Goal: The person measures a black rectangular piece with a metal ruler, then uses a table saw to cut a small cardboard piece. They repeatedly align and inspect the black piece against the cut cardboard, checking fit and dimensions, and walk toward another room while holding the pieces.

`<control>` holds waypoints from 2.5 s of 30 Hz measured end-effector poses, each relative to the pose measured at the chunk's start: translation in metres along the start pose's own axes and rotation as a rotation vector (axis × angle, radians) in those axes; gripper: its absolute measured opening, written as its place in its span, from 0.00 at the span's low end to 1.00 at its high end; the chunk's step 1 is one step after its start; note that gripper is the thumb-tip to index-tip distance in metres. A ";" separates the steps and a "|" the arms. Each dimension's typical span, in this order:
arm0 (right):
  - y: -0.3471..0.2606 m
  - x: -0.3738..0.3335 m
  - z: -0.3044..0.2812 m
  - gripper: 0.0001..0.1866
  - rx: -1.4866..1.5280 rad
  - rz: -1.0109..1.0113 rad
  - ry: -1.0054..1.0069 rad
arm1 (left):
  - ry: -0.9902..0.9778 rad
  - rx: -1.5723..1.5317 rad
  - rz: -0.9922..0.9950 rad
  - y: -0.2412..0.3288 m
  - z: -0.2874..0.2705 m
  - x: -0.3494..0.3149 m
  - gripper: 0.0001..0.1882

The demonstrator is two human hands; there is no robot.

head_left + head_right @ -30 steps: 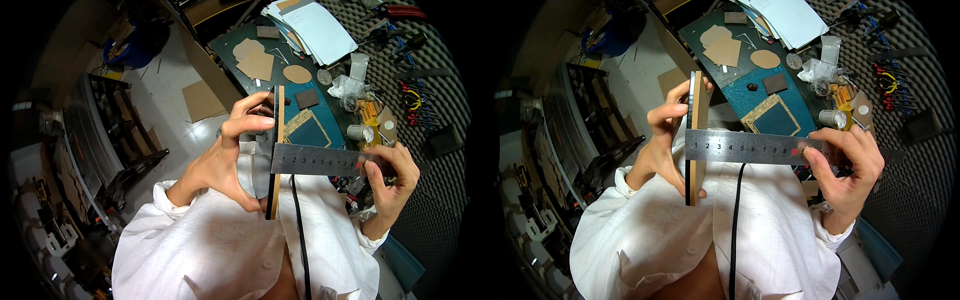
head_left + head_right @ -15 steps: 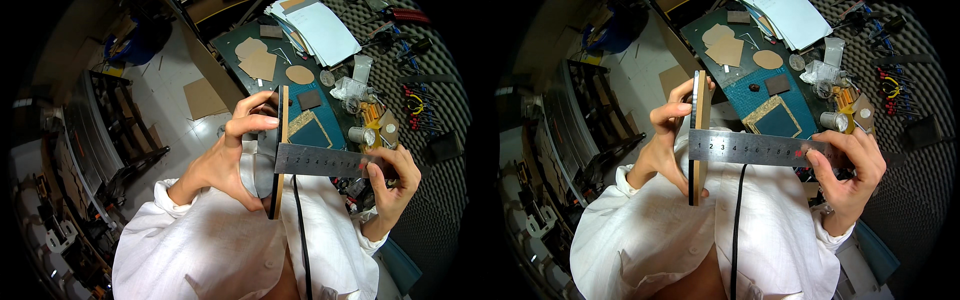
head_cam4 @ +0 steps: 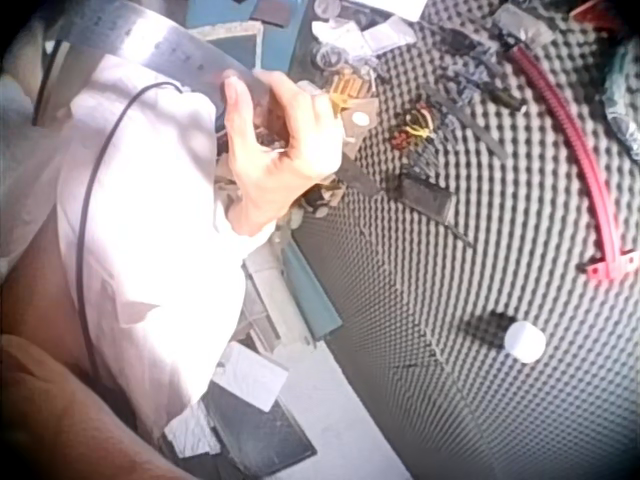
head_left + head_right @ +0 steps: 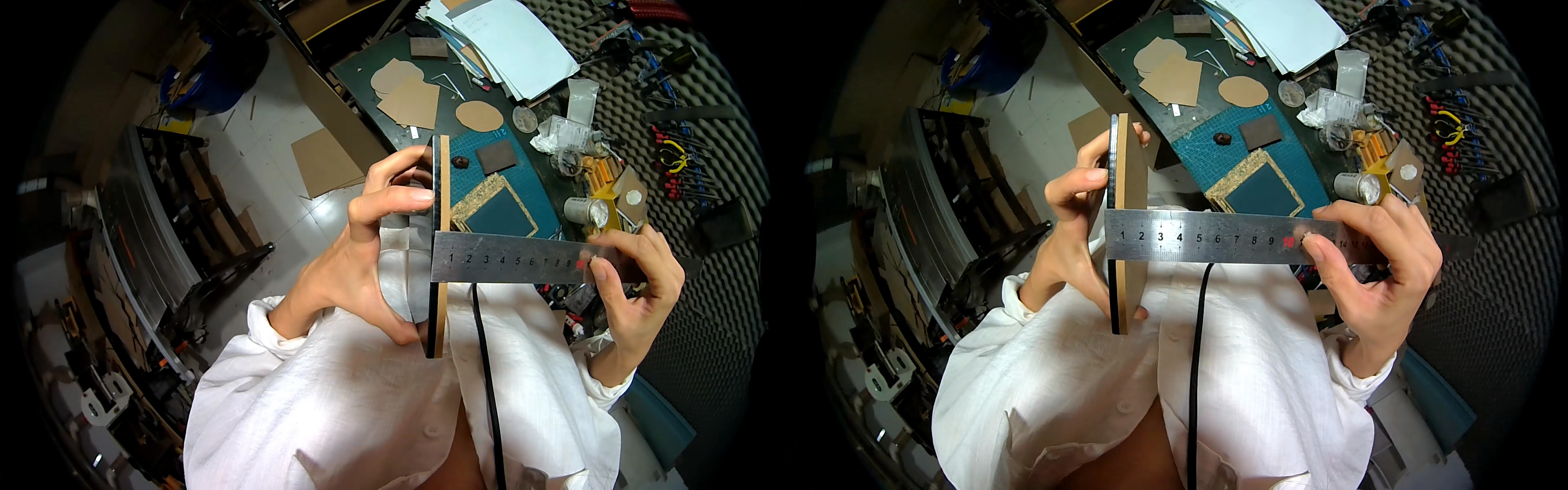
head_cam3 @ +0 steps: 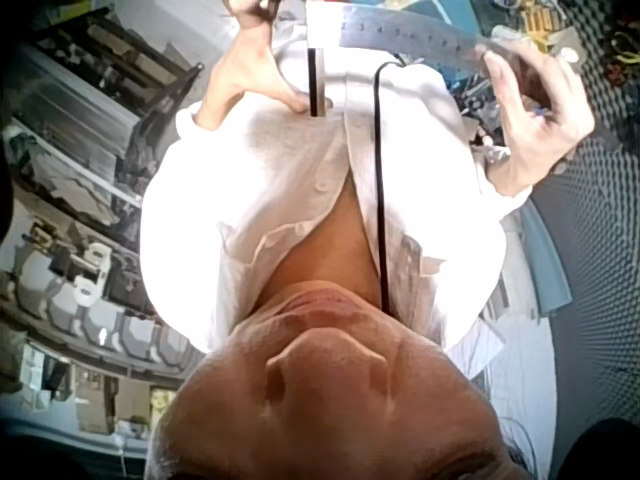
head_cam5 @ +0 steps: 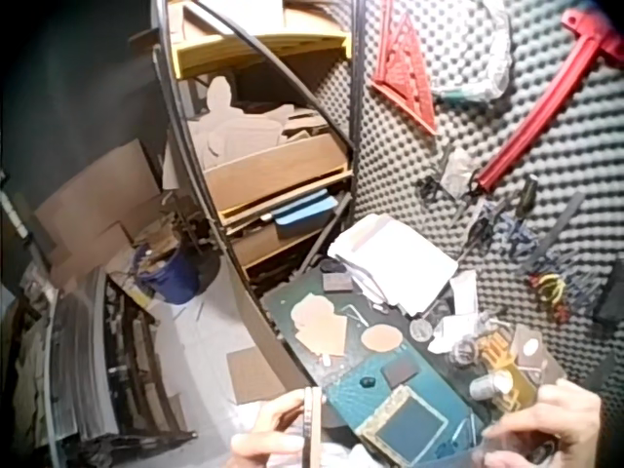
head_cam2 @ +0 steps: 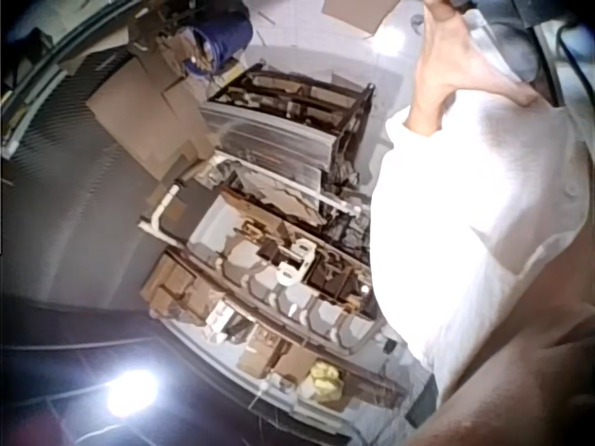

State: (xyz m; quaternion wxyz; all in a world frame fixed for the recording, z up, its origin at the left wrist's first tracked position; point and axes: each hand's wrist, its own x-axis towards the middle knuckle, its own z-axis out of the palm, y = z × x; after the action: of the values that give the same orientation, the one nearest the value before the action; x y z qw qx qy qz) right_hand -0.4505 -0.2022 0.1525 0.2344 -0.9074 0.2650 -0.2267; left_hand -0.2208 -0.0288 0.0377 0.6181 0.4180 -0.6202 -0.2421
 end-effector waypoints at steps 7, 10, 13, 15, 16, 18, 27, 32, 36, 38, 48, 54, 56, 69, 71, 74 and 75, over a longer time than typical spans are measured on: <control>0.003 -0.002 0.000 0.13 -0.006 -0.026 -0.005 | 0.003 -0.005 0.010 -0.001 0.001 -0.001 0.71; 0.001 -0.003 0.001 0.13 0.007 -0.001 -0.004 | 0.010 -0.008 0.018 -0.001 0.003 -0.002 0.71; 0.001 -0.004 0.000 0.13 0.008 0.007 -0.010 | 0.009 -0.011 0.025 0.001 0.003 -0.001 0.71; 0.002 -0.005 -0.001 0.13 0.011 0.005 -0.015 | 0.003 -0.008 0.025 0.002 0.003 0.000 0.71; 0.002 -0.005 -0.001 0.13 0.009 -0.006 -0.015 | 0.000 -0.005 0.022 0.003 0.003 0.000 0.71; 0.004 -0.005 0.000 0.13 0.006 -0.027 -0.014 | -0.002 -0.001 0.019 0.003 0.003 -0.001 0.72; 0.007 -0.007 0.001 0.13 0.025 -0.056 -0.008 | 0.009 -0.002 0.016 0.004 0.005 -0.004 0.72; 0.004 -0.007 0.001 0.13 0.025 -0.024 -0.018 | 0.008 0.002 0.024 0.003 0.005 -0.005 0.72; 0.003 -0.007 0.000 0.13 0.030 -0.012 -0.022 | 0.011 -0.003 0.030 0.003 0.006 -0.004 0.73; 0.003 -0.007 0.000 0.12 0.024 -0.020 -0.018 | 0.011 0.000 0.031 0.003 0.006 -0.004 0.72; 0.003 -0.007 0.000 0.12 0.046 0.000 -0.014 | 0.003 0.010 0.025 0.005 0.005 -0.001 0.72; 0.002 -0.006 -0.001 0.11 0.036 -0.003 -0.020 | 0.000 0.007 0.023 0.005 0.005 -0.001 0.72; 0.003 -0.006 -0.001 0.12 0.040 -0.013 -0.020 | 0.004 0.004 0.026 0.004 0.005 0.000 0.72; 0.004 -0.006 -0.001 0.12 0.036 -0.030 -0.019 | -0.002 0.007 0.025 0.004 0.004 0.000 0.73; 0.003 -0.005 0.000 0.12 0.046 -0.018 -0.020 | -0.002 0.004 0.021 0.004 0.004 -0.001 0.73; 0.003 -0.006 0.001 0.12 0.054 -0.007 -0.018 | 0.000 0.009 0.019 0.003 0.003 -0.001 0.73; 0.003 -0.006 0.001 0.12 0.057 -0.005 -0.017 | 0.000 0.008 0.019 0.003 0.003 -0.001 0.73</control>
State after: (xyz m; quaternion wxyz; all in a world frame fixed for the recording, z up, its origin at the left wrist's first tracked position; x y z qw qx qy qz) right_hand -0.4556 -0.2004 0.1487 0.2617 -0.9030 0.2542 -0.2269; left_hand -0.2247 -0.0267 0.0392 0.6185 0.4148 -0.6251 -0.2338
